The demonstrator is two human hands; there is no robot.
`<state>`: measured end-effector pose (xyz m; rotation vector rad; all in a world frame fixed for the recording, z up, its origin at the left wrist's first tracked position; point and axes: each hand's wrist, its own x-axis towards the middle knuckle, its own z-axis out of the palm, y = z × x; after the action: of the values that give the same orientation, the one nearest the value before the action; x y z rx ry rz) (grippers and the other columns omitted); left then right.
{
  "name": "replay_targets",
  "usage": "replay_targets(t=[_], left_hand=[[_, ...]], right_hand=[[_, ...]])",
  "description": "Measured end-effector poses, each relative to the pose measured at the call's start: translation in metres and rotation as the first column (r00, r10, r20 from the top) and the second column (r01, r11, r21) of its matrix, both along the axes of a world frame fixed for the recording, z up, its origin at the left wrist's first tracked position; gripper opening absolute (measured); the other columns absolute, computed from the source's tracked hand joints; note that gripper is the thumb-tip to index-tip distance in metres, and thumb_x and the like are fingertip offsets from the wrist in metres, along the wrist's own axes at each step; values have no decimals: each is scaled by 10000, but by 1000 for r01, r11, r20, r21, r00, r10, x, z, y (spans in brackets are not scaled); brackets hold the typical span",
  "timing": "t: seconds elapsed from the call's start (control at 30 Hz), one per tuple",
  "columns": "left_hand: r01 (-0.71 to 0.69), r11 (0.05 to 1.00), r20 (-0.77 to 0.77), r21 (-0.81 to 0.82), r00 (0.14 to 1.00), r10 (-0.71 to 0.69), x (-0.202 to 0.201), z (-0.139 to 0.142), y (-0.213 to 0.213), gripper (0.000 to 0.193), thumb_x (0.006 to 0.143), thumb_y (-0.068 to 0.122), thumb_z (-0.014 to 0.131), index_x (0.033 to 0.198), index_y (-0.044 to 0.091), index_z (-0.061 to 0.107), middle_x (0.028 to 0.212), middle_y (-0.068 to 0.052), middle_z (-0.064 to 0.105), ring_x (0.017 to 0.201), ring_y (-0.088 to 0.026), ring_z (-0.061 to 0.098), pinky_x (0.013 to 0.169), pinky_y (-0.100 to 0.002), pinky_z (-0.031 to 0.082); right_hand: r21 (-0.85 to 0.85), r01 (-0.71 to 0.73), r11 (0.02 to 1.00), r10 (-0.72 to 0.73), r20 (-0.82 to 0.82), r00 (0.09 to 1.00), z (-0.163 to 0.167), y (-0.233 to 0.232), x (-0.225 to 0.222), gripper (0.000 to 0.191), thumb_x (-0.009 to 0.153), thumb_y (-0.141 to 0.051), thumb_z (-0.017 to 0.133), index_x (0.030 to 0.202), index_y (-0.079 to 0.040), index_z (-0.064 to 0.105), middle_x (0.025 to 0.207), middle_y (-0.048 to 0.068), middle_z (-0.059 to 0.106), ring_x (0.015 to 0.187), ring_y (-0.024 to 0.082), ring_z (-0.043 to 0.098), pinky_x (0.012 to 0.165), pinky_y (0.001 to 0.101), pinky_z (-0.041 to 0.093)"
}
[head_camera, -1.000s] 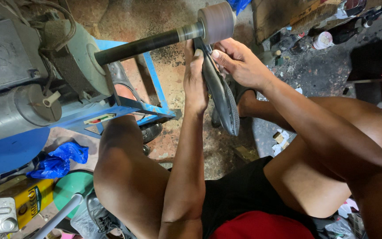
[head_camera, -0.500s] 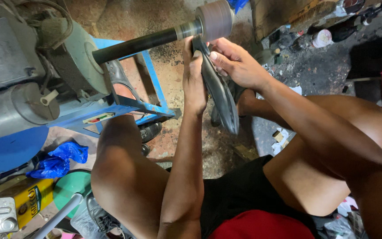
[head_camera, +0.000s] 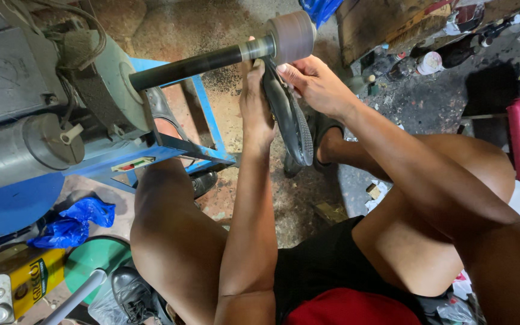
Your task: The person holds a black slip-on shoe against a rotating grinding wheel to smooth the sole. They repeatedly press the sole and edges against the wheel, rotating the shoe to treat different areas. The person briefly inspects the shoe mid-task before continuing the grinding.
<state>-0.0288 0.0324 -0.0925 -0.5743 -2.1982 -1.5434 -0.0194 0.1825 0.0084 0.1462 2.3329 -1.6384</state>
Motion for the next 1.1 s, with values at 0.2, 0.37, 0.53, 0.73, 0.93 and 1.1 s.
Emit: replay_targets(t=[0.2, 0.37, 0.53, 0.73, 0.93, 1.1], left_hand=[[108, 980, 284, 170, 946, -153, -7, 2, 1, 624, 1046, 225, 679, 1589, 220, 371, 1734, -148, 303, 1473, -312, 583, 1106, -382, 560], [9, 1000, 29, 10, 1000, -9, -11, 11, 2, 687, 1032, 197, 726, 1600, 257, 344, 1637, -143, 333, 1409, -334, 544, 1122, -388, 584], [18, 664, 445, 748, 729, -521, -7, 27, 7, 585, 1133, 348, 430, 1658, 156, 256, 1310, -184, 573, 876, -172, 719, 713, -291, 634], [-84, 535, 458, 840, 637, -620, -6, 33, 3, 641, 1094, 419, 426, 1650, 152, 247, 1273, -182, 546, 892, -181, 691, 709, -314, 619], [83, 867, 470, 492, 813, -345, -3, 33, 1, 648, 1095, 486, 450, 1630, 137, 335, 1495, -161, 484, 1146, -166, 694, 880, -293, 615], [-147, 523, 498, 840, 594, -632, 4, 51, 0, 652, 1033, 429, 513, 1565, 84, 357, 950, -130, 636, 781, -179, 673, 650, -314, 583]], right_hand=[[-15, 25, 1000, -25, 14, 1000, 3, -4, -4, 335, 1068, -343, 592, 887, -70, 666, 720, -87, 529, 669, 29, 467, 596, 231, 382], [-34, 39, 999, -38, 15, 999, -2, -2, -6, 332, 1081, -337, 593, 915, -58, 662, 739, -83, 535, 681, 31, 470, 602, 229, 383], [-61, 21, 998, -22, -17, 1000, -2, -1, -4, 312, 1084, -328, 597, 959, -49, 660, 761, -77, 534, 696, 37, 473, 615, 228, 395], [-72, 18, 997, -20, -17, 1000, 1, -2, -1, 310, 1076, -329, 568, 935, -79, 685, 734, -82, 538, 680, 30, 465, 597, 224, 387], [-22, 1, 1000, -1, -26, 1000, 2, 0, 2, 413, 1104, -357, 565, 810, -67, 575, 684, -63, 461, 654, 48, 434, 586, 238, 366], [-83, 12, 997, -15, -43, 999, 1, 0, 6, 292, 1091, -328, 570, 954, -74, 611, 747, -64, 508, 685, 43, 466, 614, 226, 403]])
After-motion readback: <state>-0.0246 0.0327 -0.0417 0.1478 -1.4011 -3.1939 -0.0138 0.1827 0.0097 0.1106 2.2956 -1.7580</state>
